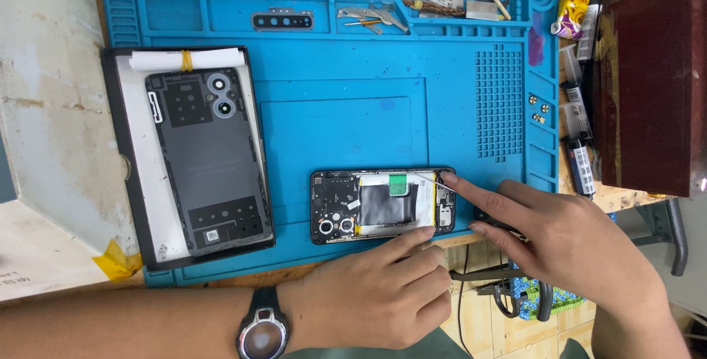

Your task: Repairing a smartphone by carefully prying internal components and disconnecting cables using a specialized tool

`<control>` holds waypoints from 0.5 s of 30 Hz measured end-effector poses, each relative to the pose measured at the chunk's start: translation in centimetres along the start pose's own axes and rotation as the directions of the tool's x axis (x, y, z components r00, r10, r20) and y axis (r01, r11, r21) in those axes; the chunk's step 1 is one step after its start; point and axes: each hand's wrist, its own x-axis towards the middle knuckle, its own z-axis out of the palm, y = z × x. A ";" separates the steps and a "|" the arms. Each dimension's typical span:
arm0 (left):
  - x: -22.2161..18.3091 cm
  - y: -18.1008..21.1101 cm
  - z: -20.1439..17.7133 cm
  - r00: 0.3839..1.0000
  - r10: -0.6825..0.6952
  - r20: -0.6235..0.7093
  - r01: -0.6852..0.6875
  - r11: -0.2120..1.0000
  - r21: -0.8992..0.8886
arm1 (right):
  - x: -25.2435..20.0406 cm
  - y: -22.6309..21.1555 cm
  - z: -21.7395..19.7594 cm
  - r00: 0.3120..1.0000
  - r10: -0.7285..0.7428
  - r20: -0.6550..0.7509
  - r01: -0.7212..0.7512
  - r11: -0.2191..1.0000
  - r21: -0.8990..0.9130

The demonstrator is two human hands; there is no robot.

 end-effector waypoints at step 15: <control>3.0 4.0 -3.7 0.975 0.168 -0.146 -0.092 0.901 0.425 | -2.6 -0.5 0.5 0.987 0.067 -0.144 -0.052 0.993 0.106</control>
